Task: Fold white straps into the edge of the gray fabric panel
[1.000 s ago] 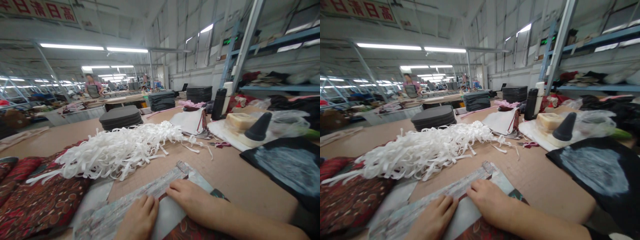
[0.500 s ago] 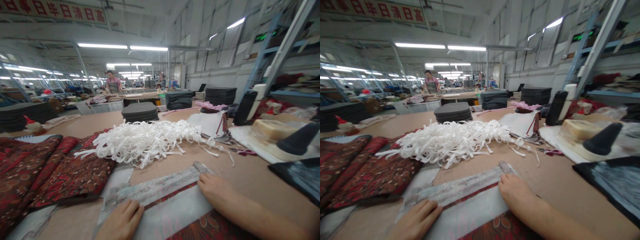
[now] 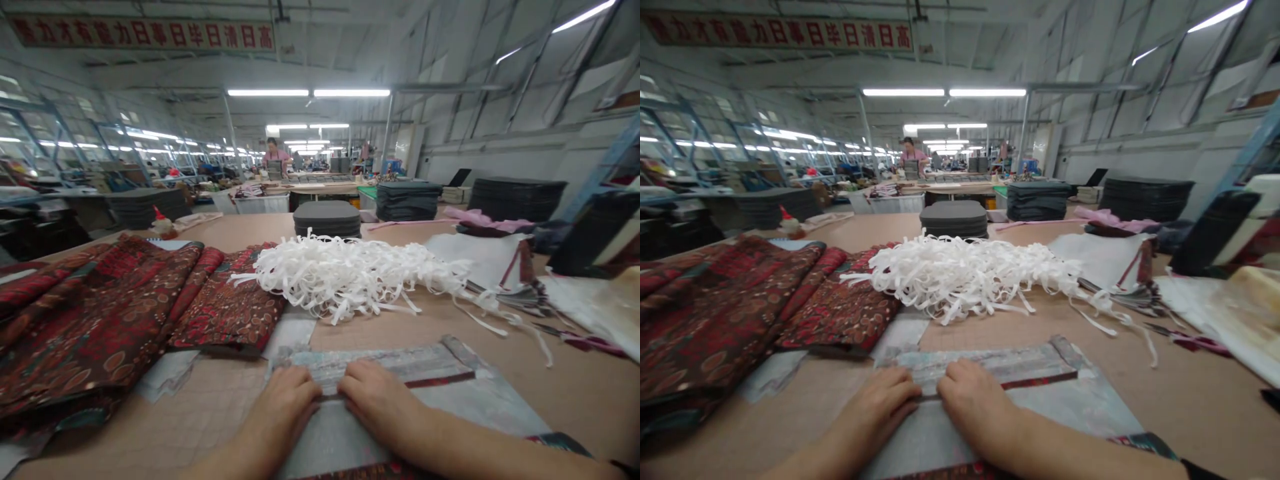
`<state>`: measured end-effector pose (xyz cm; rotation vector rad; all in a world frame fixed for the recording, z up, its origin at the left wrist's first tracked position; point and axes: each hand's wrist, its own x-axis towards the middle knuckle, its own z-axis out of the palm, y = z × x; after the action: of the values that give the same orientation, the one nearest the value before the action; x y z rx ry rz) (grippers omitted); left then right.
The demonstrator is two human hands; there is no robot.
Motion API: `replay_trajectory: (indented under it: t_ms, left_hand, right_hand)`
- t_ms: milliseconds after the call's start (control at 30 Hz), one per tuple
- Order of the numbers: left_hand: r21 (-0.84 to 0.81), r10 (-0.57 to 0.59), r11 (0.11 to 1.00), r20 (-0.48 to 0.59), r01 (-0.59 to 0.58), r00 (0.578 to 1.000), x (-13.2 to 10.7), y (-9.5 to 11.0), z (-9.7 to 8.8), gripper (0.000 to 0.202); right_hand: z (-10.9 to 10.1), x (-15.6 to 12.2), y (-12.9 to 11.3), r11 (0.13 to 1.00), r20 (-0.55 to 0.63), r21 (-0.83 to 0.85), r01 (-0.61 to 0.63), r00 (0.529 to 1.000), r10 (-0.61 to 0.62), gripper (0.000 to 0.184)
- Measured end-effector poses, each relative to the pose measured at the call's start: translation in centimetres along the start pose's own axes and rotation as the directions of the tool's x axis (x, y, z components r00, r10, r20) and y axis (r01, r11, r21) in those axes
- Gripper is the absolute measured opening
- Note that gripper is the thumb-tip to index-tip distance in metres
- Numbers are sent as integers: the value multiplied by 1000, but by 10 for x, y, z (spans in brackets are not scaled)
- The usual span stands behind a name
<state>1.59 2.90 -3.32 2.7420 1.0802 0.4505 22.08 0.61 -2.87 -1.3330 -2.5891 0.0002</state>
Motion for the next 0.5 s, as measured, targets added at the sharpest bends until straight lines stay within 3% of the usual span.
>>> replay_trajectory:
  t_ms: [133, 267, 500]
  left_hand:
    - [131, 171, 979, -112, -156, 979, -3, -3, 7, 10]
    - [260, 303, 928, -110, -267, 947, -9, -4, 8, 10]
    - [330, 318, 906, -111, -266, 942, -17, -2, 2, 15]
  right_hand:
    - [10, -2, 0, 991, -96, -62, 122, 987, -127, 8]
    - [4, -9, 3, 946, -59, -133, 294, 951, -304, 4]
    - [-6, -4, -9, 966, 25, -111, 233, 972, -232, 3]
